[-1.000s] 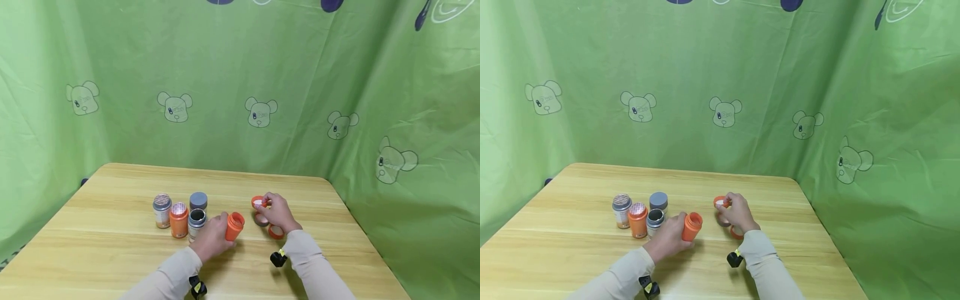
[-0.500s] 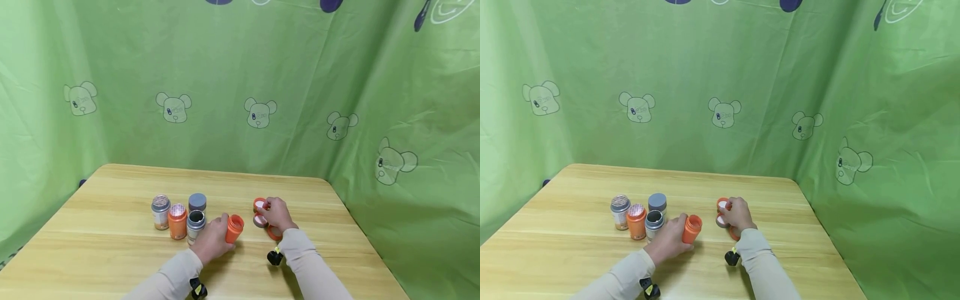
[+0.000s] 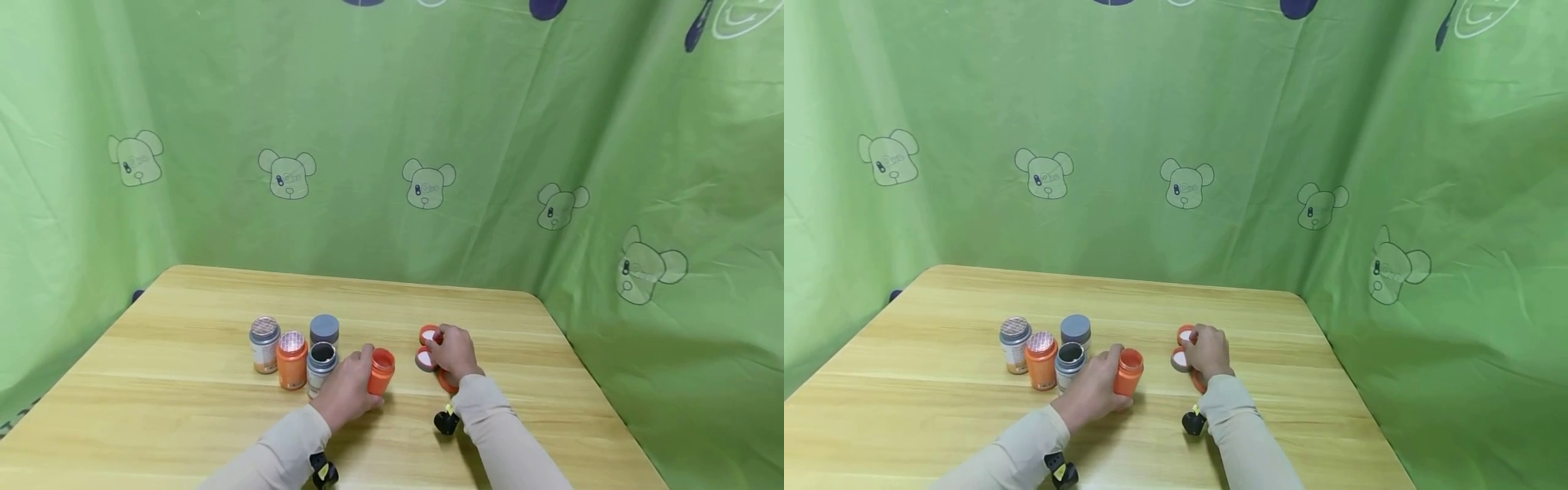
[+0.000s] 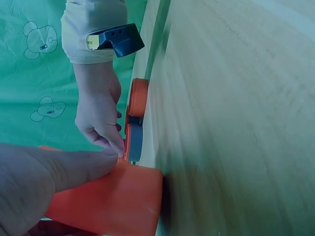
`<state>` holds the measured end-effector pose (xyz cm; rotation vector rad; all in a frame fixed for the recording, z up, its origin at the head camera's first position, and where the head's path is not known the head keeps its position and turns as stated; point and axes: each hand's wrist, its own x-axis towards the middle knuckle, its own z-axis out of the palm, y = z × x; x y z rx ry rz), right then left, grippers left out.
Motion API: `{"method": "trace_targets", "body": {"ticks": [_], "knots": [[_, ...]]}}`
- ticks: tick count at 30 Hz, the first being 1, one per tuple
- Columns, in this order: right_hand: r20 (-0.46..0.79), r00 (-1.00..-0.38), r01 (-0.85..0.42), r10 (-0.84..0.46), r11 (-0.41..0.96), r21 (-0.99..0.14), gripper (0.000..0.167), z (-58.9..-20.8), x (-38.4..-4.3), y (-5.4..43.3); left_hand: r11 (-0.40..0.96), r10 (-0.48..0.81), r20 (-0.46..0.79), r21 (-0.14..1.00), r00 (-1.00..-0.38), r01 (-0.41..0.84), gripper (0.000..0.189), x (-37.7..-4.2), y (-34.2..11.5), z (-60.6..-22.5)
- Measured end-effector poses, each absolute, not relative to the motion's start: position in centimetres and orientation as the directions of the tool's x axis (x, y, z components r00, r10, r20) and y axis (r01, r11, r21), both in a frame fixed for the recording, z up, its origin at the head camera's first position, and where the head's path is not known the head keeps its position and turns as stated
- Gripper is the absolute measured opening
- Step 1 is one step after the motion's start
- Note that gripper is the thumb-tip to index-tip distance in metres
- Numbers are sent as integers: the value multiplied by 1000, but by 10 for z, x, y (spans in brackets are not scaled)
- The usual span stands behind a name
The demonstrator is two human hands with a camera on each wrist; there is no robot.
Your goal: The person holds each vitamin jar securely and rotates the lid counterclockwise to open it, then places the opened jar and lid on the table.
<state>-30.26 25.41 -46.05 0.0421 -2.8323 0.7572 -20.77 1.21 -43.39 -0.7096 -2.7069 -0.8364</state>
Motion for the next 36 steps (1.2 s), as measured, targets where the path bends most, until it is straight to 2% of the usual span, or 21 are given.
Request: {"method": "trace_targets", "body": {"ticks": [9,20,25,28,31,33,36], "knots": [[191,-982,-74,18,884,-462,14,-463,-302,253,729,349,294,512,-890,454,72,-208,12,-430],[188,-982,-101,-17,887,-451,10,-457,-302,248,731,349,367,469,-862,496,78,-207,11,-429],[231,-970,-189,-80,845,-501,11,-440,-305,229,748,349,378,439,-857,498,81,-204,10,-425],[280,-943,-304,-180,809,-503,13,-426,-304,212,757,355,392,412,-849,507,83,-200,10,-418],[315,-906,-412,-283,765,-496,18,-410,-302,196,756,378,460,347,-804,554,80,-192,8,-409],[324,-881,-468,-345,739,-485,20,-400,-300,185,744,404,538,277,-740,608,72,-185,7,-404],[300,-848,-530,-436,701,-478,25,-386,-297,170,704,466,620,173,-632,689,50,-176,5,-398]]}}
